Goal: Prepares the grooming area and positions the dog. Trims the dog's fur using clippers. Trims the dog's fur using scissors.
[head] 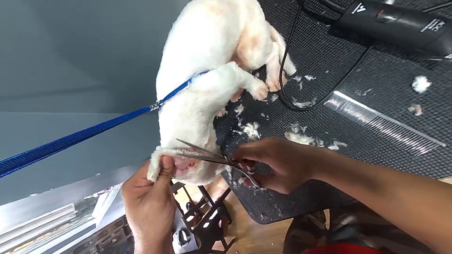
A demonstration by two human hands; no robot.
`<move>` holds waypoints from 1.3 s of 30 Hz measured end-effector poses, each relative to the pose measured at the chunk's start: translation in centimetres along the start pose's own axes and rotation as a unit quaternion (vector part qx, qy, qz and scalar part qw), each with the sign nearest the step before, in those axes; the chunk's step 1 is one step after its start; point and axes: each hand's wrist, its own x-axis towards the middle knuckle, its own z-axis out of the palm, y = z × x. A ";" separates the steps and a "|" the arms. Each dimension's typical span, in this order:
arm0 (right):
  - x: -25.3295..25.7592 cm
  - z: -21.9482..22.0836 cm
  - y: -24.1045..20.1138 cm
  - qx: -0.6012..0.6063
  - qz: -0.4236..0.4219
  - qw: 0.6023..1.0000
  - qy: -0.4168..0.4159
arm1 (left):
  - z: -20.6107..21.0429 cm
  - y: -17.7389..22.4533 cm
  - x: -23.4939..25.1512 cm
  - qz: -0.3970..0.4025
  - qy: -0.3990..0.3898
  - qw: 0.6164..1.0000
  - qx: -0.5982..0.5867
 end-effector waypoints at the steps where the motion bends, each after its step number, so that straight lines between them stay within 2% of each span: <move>1: 0.0 -0.2 0.1 -0.002 -0.002 1.000 -0.008 | -0.1 0.0 0.0 0.002 -0.004 1.000 -0.002; 12: 0.5 -0.5 0.4 0.035 -0.024 0.999 0.000 | -0.1 0.1 0.2 -0.007 -0.003 1.000 -0.007; 16: 0.6 -0.6 0.7 0.016 -0.024 1.000 -0.009 | 0.0 0.3 0.3 -0.015 -0.041 0.999 -0.029; 28: 0.8 -0.4 0.4 0.053 -0.016 0.998 0.005 | 0.1 0.4 0.2 -0.016 -0.055 0.997 -0.055; 33: 0.9 -0.7 0.1 0.095 -0.024 0.995 -0.009 | 0.1 0.6 0.2 -0.029 -0.054 0.997 -0.049; 39: 1.0 -0.8 0.2 0.089 -0.008 0.996 -0.014 | 0.4 0.7 0.0 -0.037 -0.040 0.997 -0.059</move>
